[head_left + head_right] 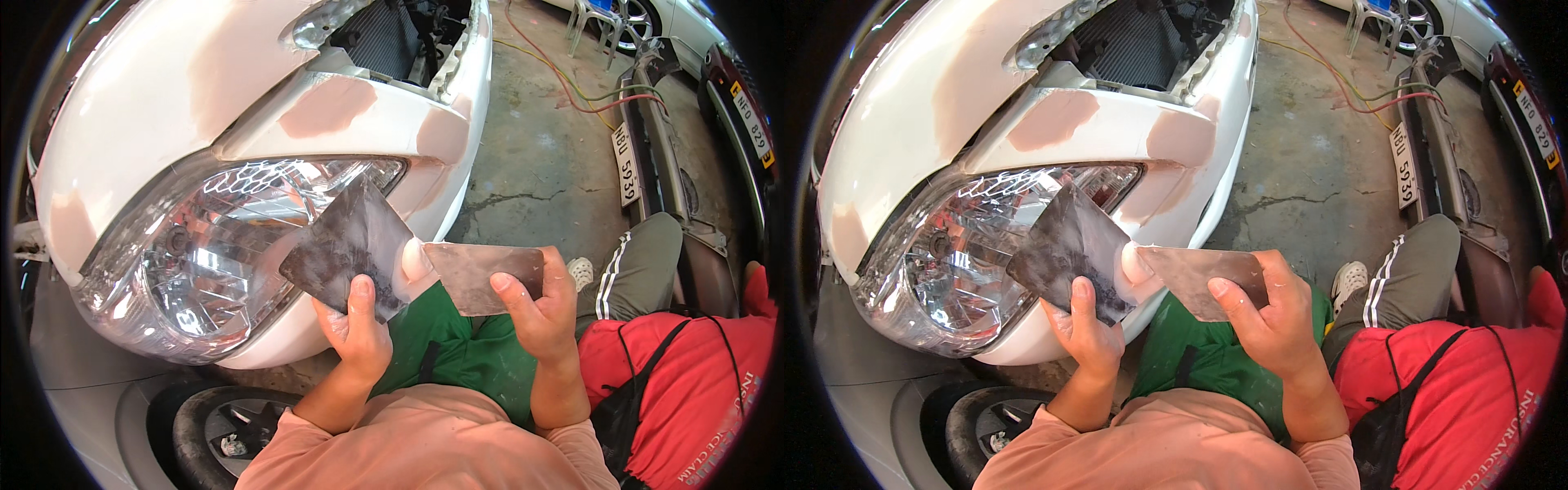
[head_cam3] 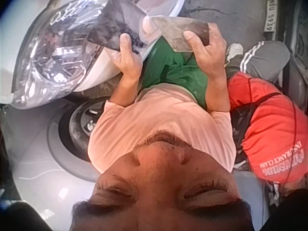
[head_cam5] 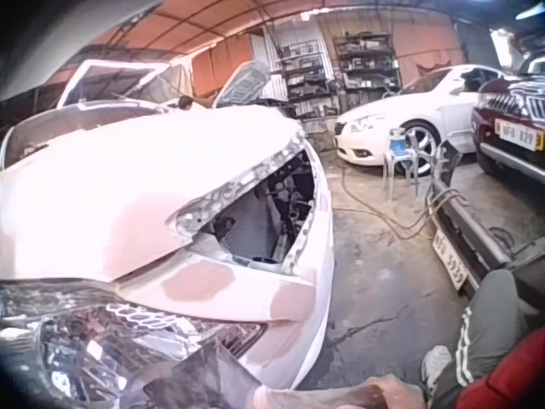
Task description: The person applies body filler to a car's hood and front fender using a spreader, then uses a thin blade to smooth the filler into the gap around the headlight.
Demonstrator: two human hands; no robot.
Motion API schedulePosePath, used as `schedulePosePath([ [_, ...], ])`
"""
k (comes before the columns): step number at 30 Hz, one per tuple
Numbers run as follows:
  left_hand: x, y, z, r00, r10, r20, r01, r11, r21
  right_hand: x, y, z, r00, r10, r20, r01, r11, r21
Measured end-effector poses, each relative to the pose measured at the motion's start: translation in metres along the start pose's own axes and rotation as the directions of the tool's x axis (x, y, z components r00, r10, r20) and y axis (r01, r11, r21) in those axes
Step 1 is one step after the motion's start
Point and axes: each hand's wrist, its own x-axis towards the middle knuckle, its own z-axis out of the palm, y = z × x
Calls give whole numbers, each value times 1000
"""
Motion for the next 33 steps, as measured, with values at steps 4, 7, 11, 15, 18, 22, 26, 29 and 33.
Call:
schedulePosePath([
  [4,-3,-2,1,1000,-24,18,24,1000,-19,0,0,1,999,23,25,-23,1000,-9],
  [7,-6,-1,0,999,-10,52,12,1000,-23,3,-3,5,999,-30,35,34,994,-107],
  [11,-11,1,-7,1000,-13,20,14,1000,-15,3,-6,4,977,-205,64,214,917,-335],
  [15,-8,16,-37,994,69,-86,-71,997,-31,26,2,1,880,-457,130,463,765,-448],
  [18,-10,31,-72,999,30,42,-27,997,-69,45,17,-1,878,-437,194,473,736,-485],
  [22,-1,41,-96,893,-143,427,127,990,65,81,40,0,863,-432,260,504,749,-429],
  [26,26,39,-82,749,-137,648,96,990,98,105,50,-8,890,-343,299,445,797,-409],
  [29,29,30,-89,676,-119,728,85,993,83,113,52,-13,909,-290,299,397,819,-414],
  [33,29,28,-89,687,-87,722,51,996,72,114,47,-8,889,-292,352,429,799,-421],
])
